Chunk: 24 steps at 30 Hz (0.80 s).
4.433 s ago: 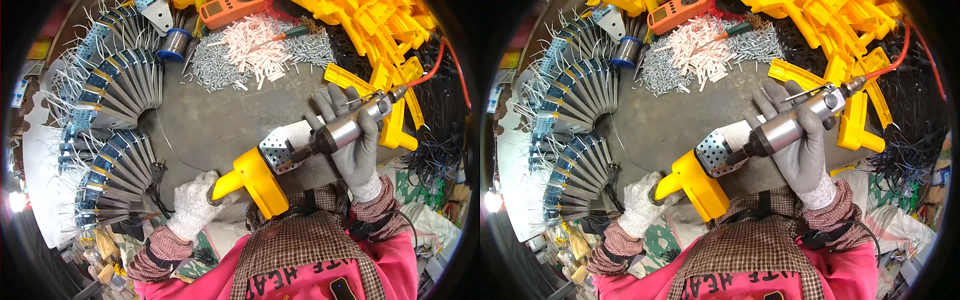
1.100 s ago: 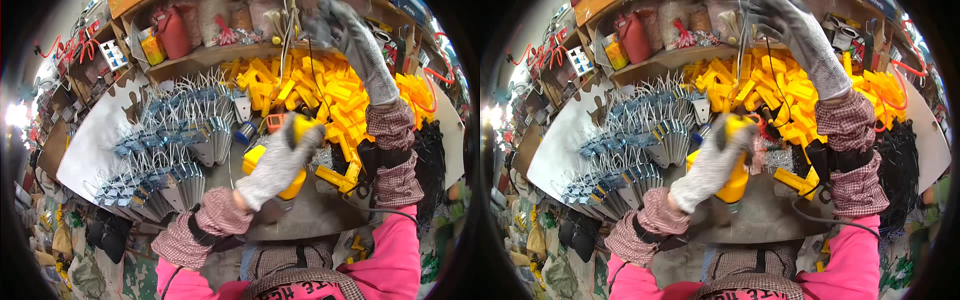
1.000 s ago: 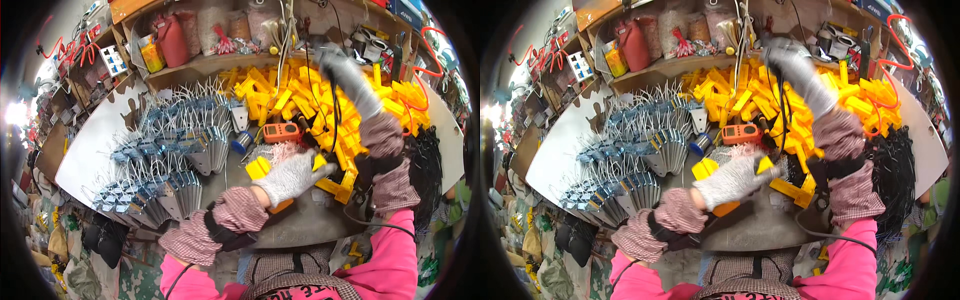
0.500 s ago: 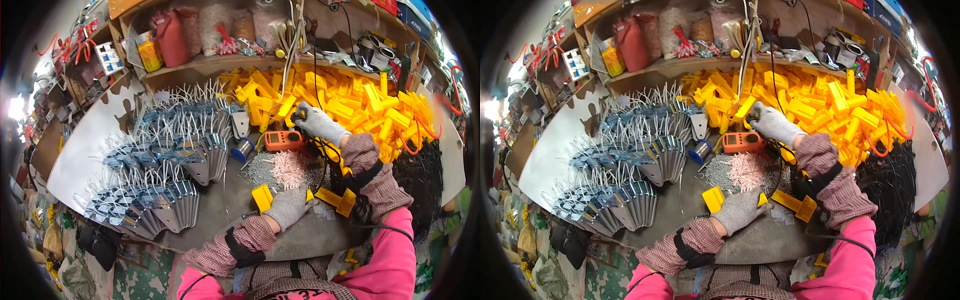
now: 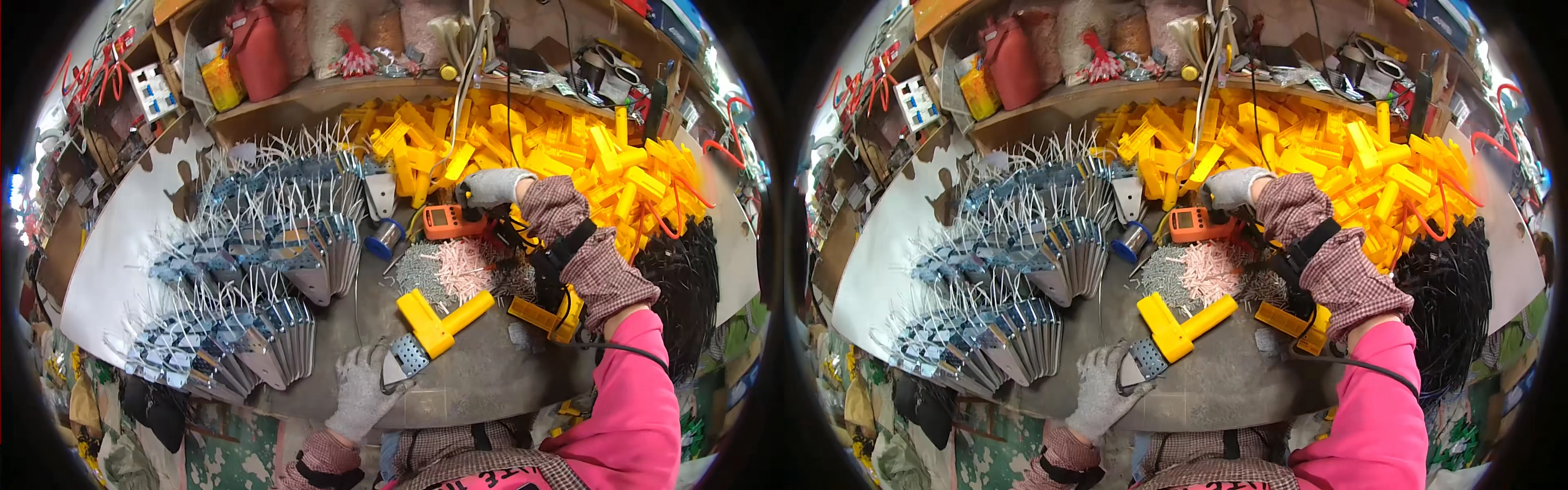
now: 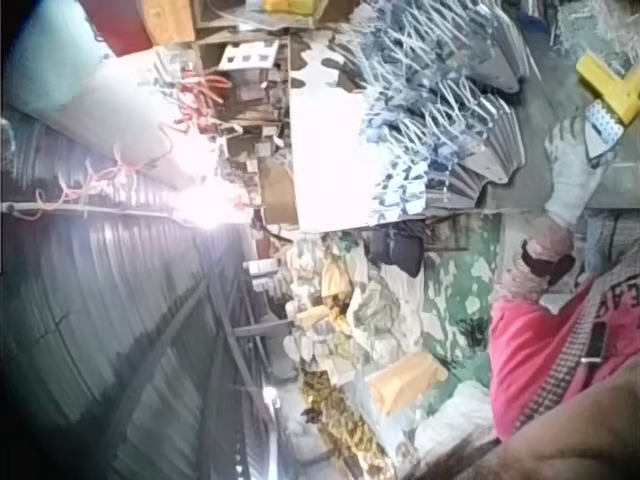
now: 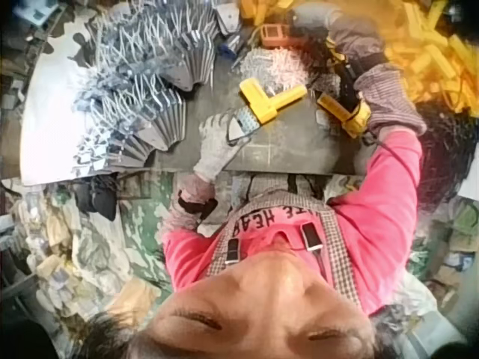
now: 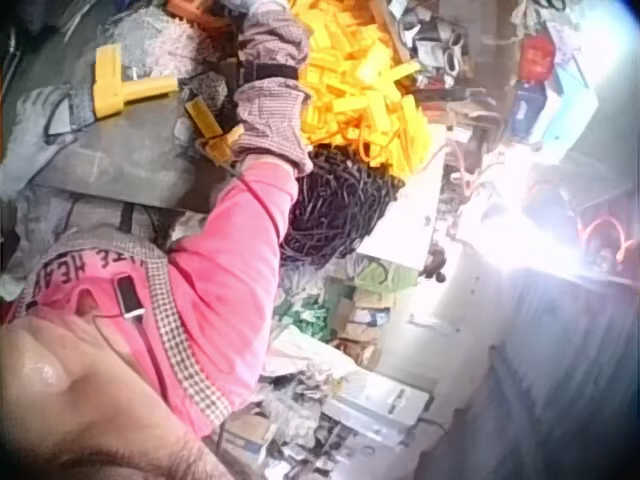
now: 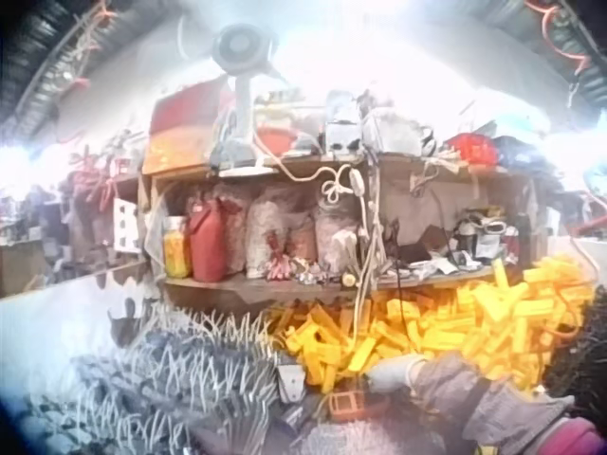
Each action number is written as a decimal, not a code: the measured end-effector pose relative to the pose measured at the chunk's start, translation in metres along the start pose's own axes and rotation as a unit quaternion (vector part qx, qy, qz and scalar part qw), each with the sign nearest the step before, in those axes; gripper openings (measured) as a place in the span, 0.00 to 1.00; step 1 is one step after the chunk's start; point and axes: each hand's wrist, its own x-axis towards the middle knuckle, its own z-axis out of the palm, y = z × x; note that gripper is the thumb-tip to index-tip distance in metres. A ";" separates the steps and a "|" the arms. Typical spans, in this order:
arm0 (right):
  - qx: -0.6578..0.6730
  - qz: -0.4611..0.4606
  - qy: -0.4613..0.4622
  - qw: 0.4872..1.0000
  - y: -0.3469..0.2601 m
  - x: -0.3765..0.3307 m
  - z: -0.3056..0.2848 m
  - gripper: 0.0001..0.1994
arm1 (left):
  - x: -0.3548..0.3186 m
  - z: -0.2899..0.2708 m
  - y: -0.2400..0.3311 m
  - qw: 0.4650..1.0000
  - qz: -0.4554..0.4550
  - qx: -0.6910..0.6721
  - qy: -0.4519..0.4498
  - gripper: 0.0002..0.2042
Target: The recorder is assembling electrical components, including soldering wires and applying stickers to plastic housings.
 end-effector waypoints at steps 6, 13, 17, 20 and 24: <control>-0.053 0.031 0.105 0.993 0.010 -0.003 0.027 0.13 | 0.002 -0.015 0.023 0.999 -0.011 0.011 0.033 0.44; -0.023 -0.009 0.240 0.970 -0.014 -0.061 -0.047 0.15 | -0.027 0.009 0.050 0.979 0.180 -0.067 0.069 0.36; -0.130 0.218 0.694 0.673 0.185 -0.117 -0.134 0.11 | -0.022 0.049 0.046 0.962 0.217 -0.138 0.090 0.32; -0.372 0.184 0.421 0.806 0.266 -0.088 -0.163 0.13 | -0.020 0.076 0.038 0.961 0.212 -0.126 0.128 0.29; -0.087 0.211 0.381 0.896 0.285 -0.006 -0.176 0.16 | -0.053 0.121 0.011 0.977 0.192 -0.031 0.087 0.32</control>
